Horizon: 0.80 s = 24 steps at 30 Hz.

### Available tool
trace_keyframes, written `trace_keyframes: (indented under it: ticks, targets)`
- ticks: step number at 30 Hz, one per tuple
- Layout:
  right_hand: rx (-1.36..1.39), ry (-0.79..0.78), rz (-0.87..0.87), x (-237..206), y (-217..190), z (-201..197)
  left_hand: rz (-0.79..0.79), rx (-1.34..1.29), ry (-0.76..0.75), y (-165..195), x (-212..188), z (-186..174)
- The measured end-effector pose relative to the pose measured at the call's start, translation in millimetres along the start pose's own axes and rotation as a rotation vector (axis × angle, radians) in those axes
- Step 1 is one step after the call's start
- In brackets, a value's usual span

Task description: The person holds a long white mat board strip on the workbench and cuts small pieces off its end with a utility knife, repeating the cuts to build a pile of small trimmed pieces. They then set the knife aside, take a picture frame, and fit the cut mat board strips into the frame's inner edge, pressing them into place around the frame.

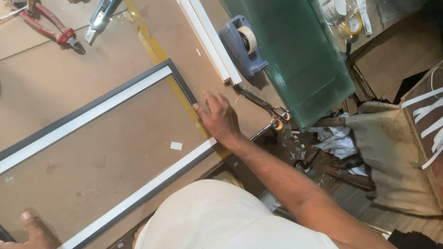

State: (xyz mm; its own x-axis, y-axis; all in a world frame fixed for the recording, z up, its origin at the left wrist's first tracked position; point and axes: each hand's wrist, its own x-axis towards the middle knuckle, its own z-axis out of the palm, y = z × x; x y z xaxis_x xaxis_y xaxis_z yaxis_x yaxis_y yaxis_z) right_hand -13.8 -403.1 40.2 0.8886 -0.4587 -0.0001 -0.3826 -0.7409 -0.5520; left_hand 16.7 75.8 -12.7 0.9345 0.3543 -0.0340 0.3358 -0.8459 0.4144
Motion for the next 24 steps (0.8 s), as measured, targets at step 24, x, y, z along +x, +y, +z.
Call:
trace_keyframes:
  ticks: [24]
  targets:
    - [0.169, 0.047, 0.572, 13, 10, -13, 0.052, -0.003, -0.012, -9, -53, -1]
